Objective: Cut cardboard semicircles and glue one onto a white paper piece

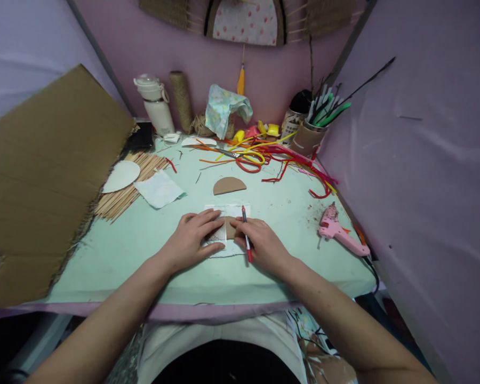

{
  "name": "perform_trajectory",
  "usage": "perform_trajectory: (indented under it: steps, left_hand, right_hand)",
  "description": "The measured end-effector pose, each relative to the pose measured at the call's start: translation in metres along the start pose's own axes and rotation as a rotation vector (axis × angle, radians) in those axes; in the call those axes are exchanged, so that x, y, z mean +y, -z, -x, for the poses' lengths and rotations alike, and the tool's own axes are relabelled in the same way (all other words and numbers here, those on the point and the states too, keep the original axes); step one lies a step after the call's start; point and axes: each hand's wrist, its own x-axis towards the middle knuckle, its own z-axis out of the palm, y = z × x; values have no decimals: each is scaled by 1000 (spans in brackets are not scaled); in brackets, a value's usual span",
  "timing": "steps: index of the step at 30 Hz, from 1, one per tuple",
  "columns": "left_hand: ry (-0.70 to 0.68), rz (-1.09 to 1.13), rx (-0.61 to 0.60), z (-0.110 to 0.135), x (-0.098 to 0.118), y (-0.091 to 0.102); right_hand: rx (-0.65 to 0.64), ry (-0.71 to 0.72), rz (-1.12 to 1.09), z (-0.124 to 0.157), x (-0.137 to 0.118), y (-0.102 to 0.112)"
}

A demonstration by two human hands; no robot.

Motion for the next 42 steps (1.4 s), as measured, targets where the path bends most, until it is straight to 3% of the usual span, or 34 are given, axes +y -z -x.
perform_trajectory:
  steps: [42]
  left_hand:
    - [10, -4, -38, -2, -2, 1]
  right_hand:
    - [12, 4, 12, 1, 0, -1]
